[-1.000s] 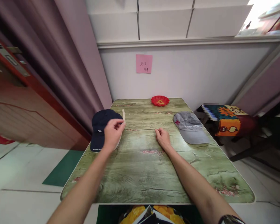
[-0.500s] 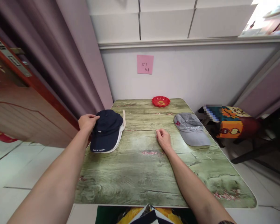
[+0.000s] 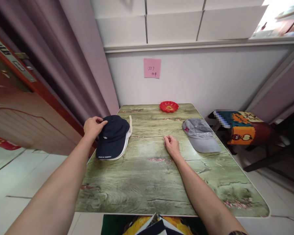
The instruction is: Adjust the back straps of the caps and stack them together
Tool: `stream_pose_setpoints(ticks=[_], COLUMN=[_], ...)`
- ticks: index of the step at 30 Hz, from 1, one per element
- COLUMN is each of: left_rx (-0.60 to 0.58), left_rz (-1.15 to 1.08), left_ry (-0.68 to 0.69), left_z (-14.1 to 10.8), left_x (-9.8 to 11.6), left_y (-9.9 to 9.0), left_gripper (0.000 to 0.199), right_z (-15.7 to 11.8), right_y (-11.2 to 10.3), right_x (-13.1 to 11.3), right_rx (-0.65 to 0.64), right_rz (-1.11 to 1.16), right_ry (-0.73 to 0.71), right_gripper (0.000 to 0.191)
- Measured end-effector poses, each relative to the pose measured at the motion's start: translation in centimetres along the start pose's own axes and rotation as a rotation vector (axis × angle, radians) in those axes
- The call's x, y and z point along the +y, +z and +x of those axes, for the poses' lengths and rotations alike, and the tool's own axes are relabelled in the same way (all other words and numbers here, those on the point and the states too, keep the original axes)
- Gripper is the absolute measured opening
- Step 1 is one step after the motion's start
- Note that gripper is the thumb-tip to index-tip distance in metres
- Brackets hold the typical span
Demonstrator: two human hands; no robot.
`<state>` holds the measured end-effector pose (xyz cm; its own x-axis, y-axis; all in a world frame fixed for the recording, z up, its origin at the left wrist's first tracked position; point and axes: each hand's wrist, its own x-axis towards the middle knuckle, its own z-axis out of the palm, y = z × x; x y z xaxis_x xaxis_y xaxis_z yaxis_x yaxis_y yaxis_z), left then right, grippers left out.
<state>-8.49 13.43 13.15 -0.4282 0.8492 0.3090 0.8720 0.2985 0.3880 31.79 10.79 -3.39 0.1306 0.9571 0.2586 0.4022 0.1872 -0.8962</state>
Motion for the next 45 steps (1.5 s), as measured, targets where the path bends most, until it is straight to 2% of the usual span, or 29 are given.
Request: stream_pose_setpoints(ticks=[3, 7, 11, 15, 17, 21, 26, 30, 33, 36, 38, 40, 42, 45], left_rx=[0.002, -0.107, -0.159, -0.131, -0.1, -0.037, -0.043, 0.046, 0.135, 0.11, 0.06, 0.026, 0.011, 0.042], left_rz=[0.117, 0.23, 0.322, 0.315, 0.295, 0.262, 0.315, 0.285, 0.183, 0.059, -0.011, -0.063, -0.112, -0.207], left_ry=[0.119, 0.254, 0.286, 0.313, 0.272, 0.16, 0.17, 0.265, 0.398, 0.46, 0.449, 0.432, 0.442, 0.506], left_z=[0.7, 1.4, 1.2, 0.7, 0.6, 0.3, -1.4, -3.6, -4.9, -5.4, -5.5, -5.8, -6.2, -7.2], left_x=[1.2, 2.2, 2.7, 2.8, 3.0, 4.4, 8.8, 12.8, 15.3, 17.4, 18.7, 19.9, 21.0, 22.1], left_y=[0.6, 1.6, 2.3, 2.4, 1.9, -1.0, -6.9, -11.1, -12.1, -10.8, -8.9, -6.6, -4.3, -1.7], left_gripper=[0.037, 0.032, 0.022, 0.019, 0.018, 0.018, 0.024, 0.022, 0.018, 0.017, 0.017, 0.016, 0.013, 0.01], right_z=[0.0, 0.0, 0.1, 0.1, 0.1, 0.2, 0.2, 0.2, 0.1, -0.3, -0.7, -1.1, -1.3, -1.1], right_y=[0.0, 0.0, 0.0, 0.0, 0.0, 0.0, 0.1, 0.1, 0.0, -0.5, -1.0, -1.5, -1.8, -1.8], right_x=[0.0, 0.1, 0.2, 0.2, 0.1, 0.2, 0.3, 0.3, 0.1, -0.6, -1.3, -1.9, -2.3, -2.3], right_rx=[0.002, 0.001, 0.0, 0.002, -0.001, -0.004, -0.002, -0.002, -0.008, -0.102, -0.26, -0.422, -0.525, -0.546], right_rz=[-0.002, -0.009, -0.013, 0.007, 0.017, 0.021, 0.033, 0.051, 0.158, 0.356, 0.47, 0.551, 0.615, 0.701], right_ry=[-0.001, 0.005, 0.012, 0.01, 0.004, 0.005, 0.011, 0.018, 0.044, 0.096, 0.124, 0.151, 0.179, 0.205], right_gripper=[0.039, 0.039, 0.039, 0.039, 0.039, 0.038, 0.038, 0.037, 0.036, 0.036, 0.041, 0.057, 0.066, 0.048])
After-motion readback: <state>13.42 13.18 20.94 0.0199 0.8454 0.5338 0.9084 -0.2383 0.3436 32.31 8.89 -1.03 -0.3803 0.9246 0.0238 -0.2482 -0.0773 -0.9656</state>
